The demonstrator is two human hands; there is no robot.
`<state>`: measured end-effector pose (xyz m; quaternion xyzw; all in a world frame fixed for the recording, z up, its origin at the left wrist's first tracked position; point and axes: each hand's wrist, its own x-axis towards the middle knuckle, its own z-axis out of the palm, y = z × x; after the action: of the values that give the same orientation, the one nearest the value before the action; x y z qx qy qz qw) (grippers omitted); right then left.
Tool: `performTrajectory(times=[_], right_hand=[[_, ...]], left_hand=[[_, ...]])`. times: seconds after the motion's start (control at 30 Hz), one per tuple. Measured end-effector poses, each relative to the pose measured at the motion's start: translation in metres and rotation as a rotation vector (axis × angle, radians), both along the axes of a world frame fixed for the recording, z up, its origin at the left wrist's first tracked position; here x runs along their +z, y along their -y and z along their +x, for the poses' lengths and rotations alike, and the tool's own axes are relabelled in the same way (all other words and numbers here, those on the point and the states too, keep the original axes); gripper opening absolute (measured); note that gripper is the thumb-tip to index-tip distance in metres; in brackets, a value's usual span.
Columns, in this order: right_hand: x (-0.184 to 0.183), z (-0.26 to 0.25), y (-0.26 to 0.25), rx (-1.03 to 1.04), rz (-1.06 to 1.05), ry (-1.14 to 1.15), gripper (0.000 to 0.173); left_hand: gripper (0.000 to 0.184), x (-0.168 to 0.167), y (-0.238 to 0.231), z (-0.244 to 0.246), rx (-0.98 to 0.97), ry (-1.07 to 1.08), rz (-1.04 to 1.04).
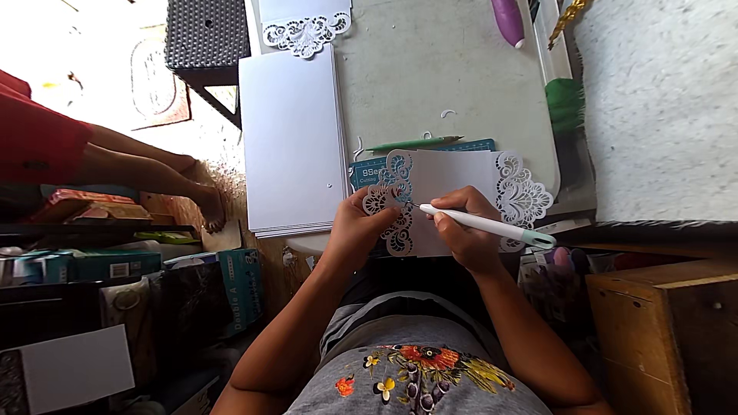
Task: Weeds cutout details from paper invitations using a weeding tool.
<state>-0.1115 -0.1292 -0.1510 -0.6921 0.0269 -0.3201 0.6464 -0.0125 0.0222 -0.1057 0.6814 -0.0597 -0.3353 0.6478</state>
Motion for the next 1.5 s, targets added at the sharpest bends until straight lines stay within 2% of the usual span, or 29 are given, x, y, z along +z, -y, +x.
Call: performTrajectory(times=[0.8,0.87,0.97,1.07,1.13,1.2,1.27,1.33,1.37,1.43,1.5], right_hand=[[-0.001,0.0,-0.001,0.001,-0.055,0.011,0.014],[-0.001,0.0,0.0,0.011,-0.014,0.021,0.014],[-0.001,-0.002,0.004,0.02,0.17,0.101,0.015],[0.026,-0.005,0.024,-0.021,0.26,0.241,0.022],[0.061,-0.006,0.051,-0.112,0.187,0.299,0.035],[0.085,0.0,0.08,-0.276,0.048,0.245,0.032],[0.09,0.008,0.103,-0.356,-0.212,-0.143,0.012],[0.085,0.025,0.115,-0.291,-0.482,-0.592,0.048],[0.081,0.036,0.115,-0.249,-0.575,-0.736,0.052],[0.073,0.058,0.108,-0.195,-0.703,-0.93,0.047],[0.068,0.07,0.101,-0.182,-0.836,-1.013,0.045]], left_hand=[[0.024,-0.001,-0.001,0.001,-0.016,-0.002,-0.026],[0.024,-0.001,-0.001,0.001,-0.021,-0.009,-0.033],[0.024,0.001,-0.001,-0.001,-0.001,-0.06,-0.055],[0.025,0.017,-0.007,0.002,0.026,-0.053,-0.127],[0.026,0.039,-0.022,0.007,0.055,0.128,-0.221],[0.027,0.062,-0.04,0.016,0.133,0.488,-0.31],[0.028,0.074,-0.054,0.023,0.214,0.917,-0.309],[0.019,0.075,-0.058,0.019,0.19,1.287,-0.143],[0.015,0.07,-0.056,0.014,0.095,1.411,-0.076],[0.014,0.044,-0.043,0.004,-0.07,1.497,-0.024],[0.017,0.007,-0.034,-0.007,-0.184,1.468,0.109]])
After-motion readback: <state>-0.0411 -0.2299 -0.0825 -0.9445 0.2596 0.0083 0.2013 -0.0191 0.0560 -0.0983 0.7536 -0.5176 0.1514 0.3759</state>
